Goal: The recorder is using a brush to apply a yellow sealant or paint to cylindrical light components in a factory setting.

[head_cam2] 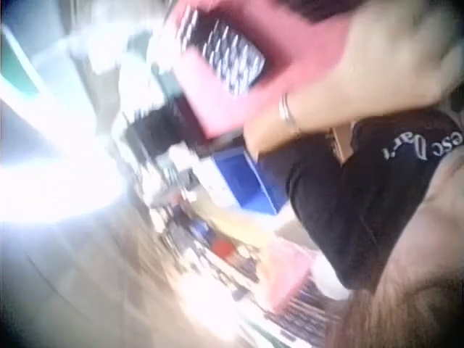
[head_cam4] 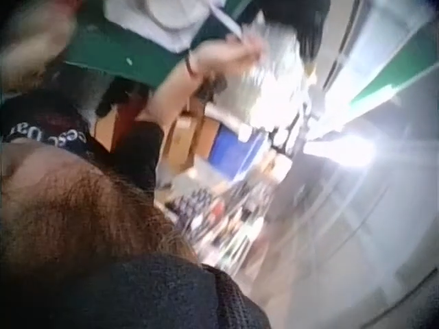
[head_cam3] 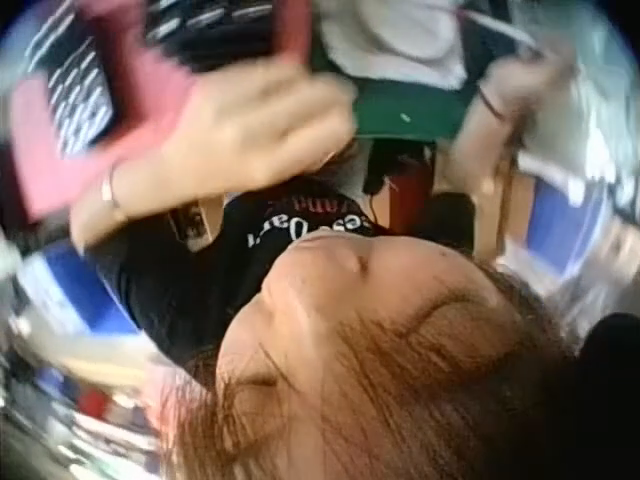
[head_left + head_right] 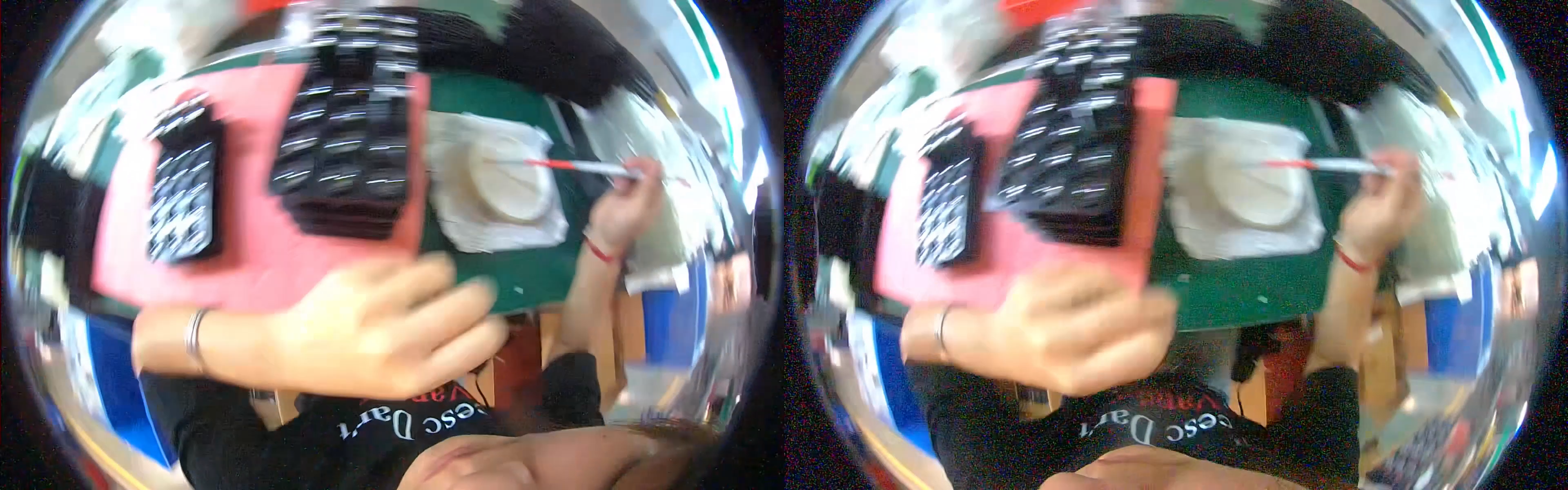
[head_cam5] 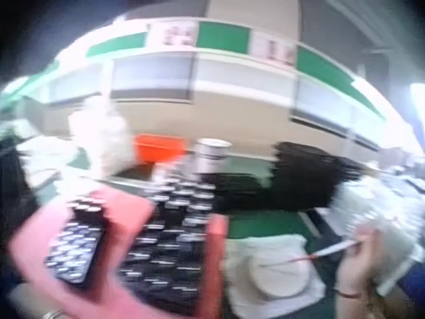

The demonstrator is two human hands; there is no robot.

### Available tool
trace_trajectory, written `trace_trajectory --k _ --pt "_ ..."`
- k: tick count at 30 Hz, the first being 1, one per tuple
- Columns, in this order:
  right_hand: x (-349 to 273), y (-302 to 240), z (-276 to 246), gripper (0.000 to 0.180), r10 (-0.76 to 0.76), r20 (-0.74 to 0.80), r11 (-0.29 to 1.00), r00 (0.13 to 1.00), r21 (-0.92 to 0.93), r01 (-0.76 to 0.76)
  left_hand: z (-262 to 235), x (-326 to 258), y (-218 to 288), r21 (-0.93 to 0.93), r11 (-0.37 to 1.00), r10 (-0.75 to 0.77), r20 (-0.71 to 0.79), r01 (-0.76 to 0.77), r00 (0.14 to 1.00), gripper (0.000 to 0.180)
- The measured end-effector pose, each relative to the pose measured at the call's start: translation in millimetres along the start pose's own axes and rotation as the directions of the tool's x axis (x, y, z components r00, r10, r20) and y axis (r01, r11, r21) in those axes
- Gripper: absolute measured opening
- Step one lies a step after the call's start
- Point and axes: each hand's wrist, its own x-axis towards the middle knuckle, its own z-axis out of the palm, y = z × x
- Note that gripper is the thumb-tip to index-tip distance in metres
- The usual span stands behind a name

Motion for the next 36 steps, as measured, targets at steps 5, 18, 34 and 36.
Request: trace_trajectory --k 5,18,34,36 --pt "1.8 -1.1 -0.4 0.04 -0.064 0.08 0.998 0.995 -0.024 0.066 56.8 -33.6 -10.4 -0.39 0.918 0.067 0.322 0.068 0.944 0.024" --pt "-7.9 -8.8 2.2 0.037 -0.102 -0.037 0.994 0.994 -0.036 0.101 54.7 -33.8 -15.7 -0.676 0.503 -0.393 0.375 0.538 0.84 0.027" --pt "-8.4 1.0 2.1 0.036 -0.143 0.078 0.986 0.987 -0.077 0.149 50.0 -28.5 -12.3 -0.688 0.37 -0.509 0.413 0.625 0.756 0.027" --pt "-10.2 0.5 4.4 0.035 -0.138 0.087 0.989 0.987 -0.041 0.142 49.1 -28.5 -12.6 -0.682 0.364 -0.508 0.425 0.634 0.749 0.027"
